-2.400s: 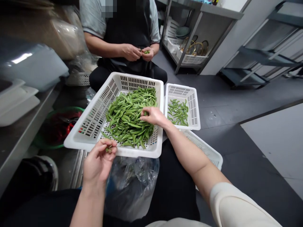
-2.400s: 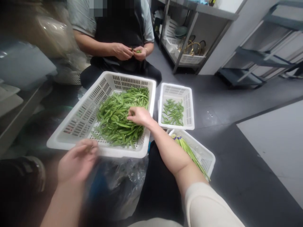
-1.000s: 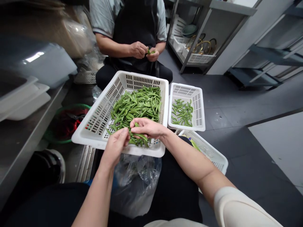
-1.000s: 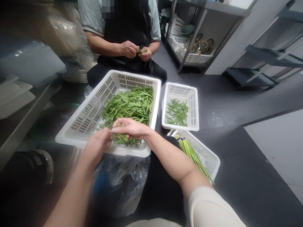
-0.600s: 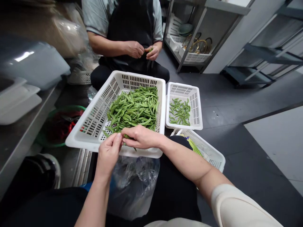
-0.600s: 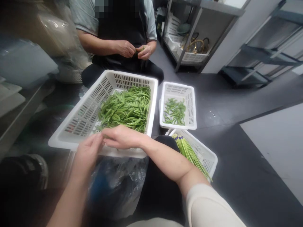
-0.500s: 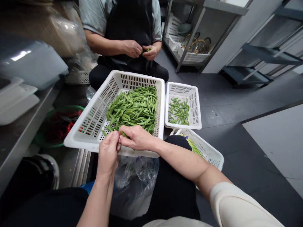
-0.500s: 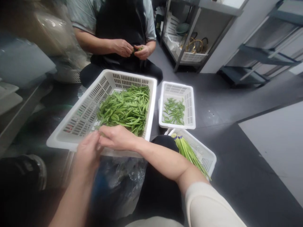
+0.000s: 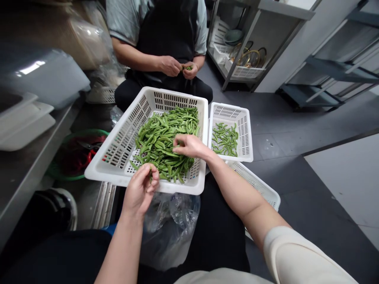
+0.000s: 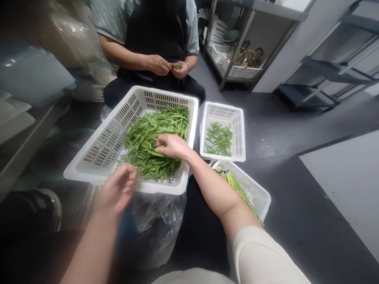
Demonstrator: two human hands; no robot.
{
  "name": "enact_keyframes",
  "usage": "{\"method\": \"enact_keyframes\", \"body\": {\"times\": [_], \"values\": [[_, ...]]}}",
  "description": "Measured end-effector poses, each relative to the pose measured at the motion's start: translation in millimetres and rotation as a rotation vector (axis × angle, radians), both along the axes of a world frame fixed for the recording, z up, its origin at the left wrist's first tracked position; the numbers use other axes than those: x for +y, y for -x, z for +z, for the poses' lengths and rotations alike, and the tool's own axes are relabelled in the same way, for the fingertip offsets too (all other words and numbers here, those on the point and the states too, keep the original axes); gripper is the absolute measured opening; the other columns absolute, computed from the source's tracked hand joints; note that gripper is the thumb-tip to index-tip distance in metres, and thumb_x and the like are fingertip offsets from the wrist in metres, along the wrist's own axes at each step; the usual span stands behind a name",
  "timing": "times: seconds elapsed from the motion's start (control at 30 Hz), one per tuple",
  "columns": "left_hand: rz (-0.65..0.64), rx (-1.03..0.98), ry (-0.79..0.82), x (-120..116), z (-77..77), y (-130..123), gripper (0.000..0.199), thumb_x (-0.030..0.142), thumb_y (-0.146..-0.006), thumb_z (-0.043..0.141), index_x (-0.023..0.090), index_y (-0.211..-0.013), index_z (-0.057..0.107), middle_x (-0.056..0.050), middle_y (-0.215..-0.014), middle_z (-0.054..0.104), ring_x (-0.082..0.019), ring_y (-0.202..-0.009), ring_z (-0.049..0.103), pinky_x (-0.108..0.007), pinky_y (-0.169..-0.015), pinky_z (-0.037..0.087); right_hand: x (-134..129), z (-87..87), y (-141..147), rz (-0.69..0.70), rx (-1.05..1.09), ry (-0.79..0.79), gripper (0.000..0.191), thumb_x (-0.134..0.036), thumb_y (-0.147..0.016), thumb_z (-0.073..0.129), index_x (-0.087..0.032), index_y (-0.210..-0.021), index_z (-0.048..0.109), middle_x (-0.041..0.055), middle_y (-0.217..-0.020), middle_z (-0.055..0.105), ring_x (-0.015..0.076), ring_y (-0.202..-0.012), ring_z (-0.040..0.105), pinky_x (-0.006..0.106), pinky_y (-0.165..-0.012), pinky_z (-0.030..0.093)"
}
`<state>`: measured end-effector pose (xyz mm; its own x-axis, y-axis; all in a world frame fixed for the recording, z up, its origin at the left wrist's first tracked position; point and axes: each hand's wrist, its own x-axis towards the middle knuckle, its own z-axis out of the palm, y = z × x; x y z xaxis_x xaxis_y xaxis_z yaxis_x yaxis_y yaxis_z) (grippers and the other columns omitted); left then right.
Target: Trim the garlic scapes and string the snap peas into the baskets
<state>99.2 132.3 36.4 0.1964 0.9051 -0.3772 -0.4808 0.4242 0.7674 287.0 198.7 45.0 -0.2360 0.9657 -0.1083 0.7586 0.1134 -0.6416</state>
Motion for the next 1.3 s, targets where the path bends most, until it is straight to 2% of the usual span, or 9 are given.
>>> {"method": "enact_keyframes", "body": {"times": [0.1,0.3,0.43,0.57,0.67,0.87,1.1,1.23,1.3], "values": [[0.02,0.069,0.02,0,-0.9,4,0.024,0.023,-0.054,0.075,0.013,-0.072,0.06,0.002,-0.056,0.055,-0.004,-0.043,0.041,-0.009,-0.031,0.019,1,-7.3,6,0.046,-0.536,0.086,0.016,-0.02,-0.076,0.062,-0.014,-0.091,0.066,0.0141,-0.097,0.068,0.0282,-0.093,0.063,0.035,-0.074,0.047],[0.002,0.064,0.043,-2,1.1,9,0.023,0.022,-0.046,0.069,0.015,-0.065,0.058,0.002,-0.057,0.057,-0.004,-0.041,0.038,-0.011,-0.033,0.02,3,-11.2,14,0.02,-0.565,0.109,0.02,-0.018,-0.08,0.054,-0.013,-0.093,0.069,0.0151,-0.098,0.069,0.0268,-0.093,0.064,0.031,-0.07,0.046],[-0.038,0.145,-0.007,-1,-0.4,8,0.03,0.035,-0.053,0.07,0.017,-0.056,0.047,0.005,-0.053,0.048,-0.003,-0.038,0.031,-0.014,-0.034,0.015,0,-3.2,7,-0.059,-0.1,0.069,0.021,-0.03,-0.084,0.051,-0.015,-0.081,0.065,0.0025,-0.072,0.063,0.013,-0.066,0.056,0.023,-0.059,0.038],[-0.113,0.513,-0.208,5,-5.8,-1,0.026,0.041,-0.062,0.063,0.018,-0.059,0.051,0.006,-0.052,0.044,-0.006,-0.044,0.034,-0.018,-0.041,0.024,-7,-2.6,14,-0.111,0.619,0.361,0.019,-0.029,-0.085,0.049,-0.015,-0.072,0.052,-0.0074,-0.047,0.038,0.0049,-0.039,0.027,0.019,-0.04,0.019],[-0.119,0.804,-0.425,6,-7.8,-7,0.022,0.04,-0.067,0.056,0.018,-0.065,0.059,0.002,-0.059,0.054,-0.013,-0.059,0.048,-0.024,-0.057,0.038,-10,-4.5,21,-0.113,0.874,0.544,0.019,-0.028,-0.084,0.049,-0.017,-0.069,0.045,-0.01,-0.042,0.034,0.0037,-0.034,0.019,0.018,-0.036,0.011],[-0.149,1.016,-0.636,1,-2.8,-7,0.022,0.032,-0.077,0.045,0.02,-0.064,0.057,0.0,-0.06,0.059,-0.016,-0.061,0.052,-0.026,-0.06,0.036,-12,-7.0,27,-0.101,0.894,0.541,0.026,-0.031,-0.078,0.059,-0.017,-0.064,0.042,-0.0101,-0.039,0.036,0.0025,-0.032,0.022,0.015,-0.033,0.014],[-0.115,1.158,-0.821,-3,-3.7,-13,0.024,0.019,-0.073,0.044,0.022,-0.05,0.036,0.003,-0.05,0.04,-0.014,-0.051,0.038,-0.027,-0.054,0.026,-20,-10.8,37,-0.089,0.729,0.387,0.03,-0.033,-0.08,0.056,-0.016,-0.06,0.041,-0.0085,-0.041,0.038,0.0025,-0.034,0.027,0.015,-0.034,0.02],[-0.162,1.002,-0.811,-2,0.8,-6,0.02,0.018,-0.068,0.047,0.021,-0.049,0.043,0.001,-0.051,0.045,-0.014,-0.053,0.042,-0.026,-0.055,0.03,-21,-4.7,30,0.103,0.718,0.464,0.028,-0.033,-0.076,0.062,-0.014,-0.061,0.047,-0.0087,-0.043,0.038,0.0021,-0.037,0.03,0.014,-0.036,0.023],[-0.044,0.796,-0.653,3,4.4,5,0.015,0.021,-0.066,0.05,0.02,-0.051,0.051,0.001,-0.051,0.048,-0.012,-0.051,0.042,-0.023,-0.051,0.031,-20,-1.5,24,0.161,0.811,0.562,0.028,-0.036,-0.074,0.063,-0.014,-0.064,0.049,-0.0095,-0.042,0.037,0.0018,-0.034,0.027,0.014,-0.034,0.02]]}}
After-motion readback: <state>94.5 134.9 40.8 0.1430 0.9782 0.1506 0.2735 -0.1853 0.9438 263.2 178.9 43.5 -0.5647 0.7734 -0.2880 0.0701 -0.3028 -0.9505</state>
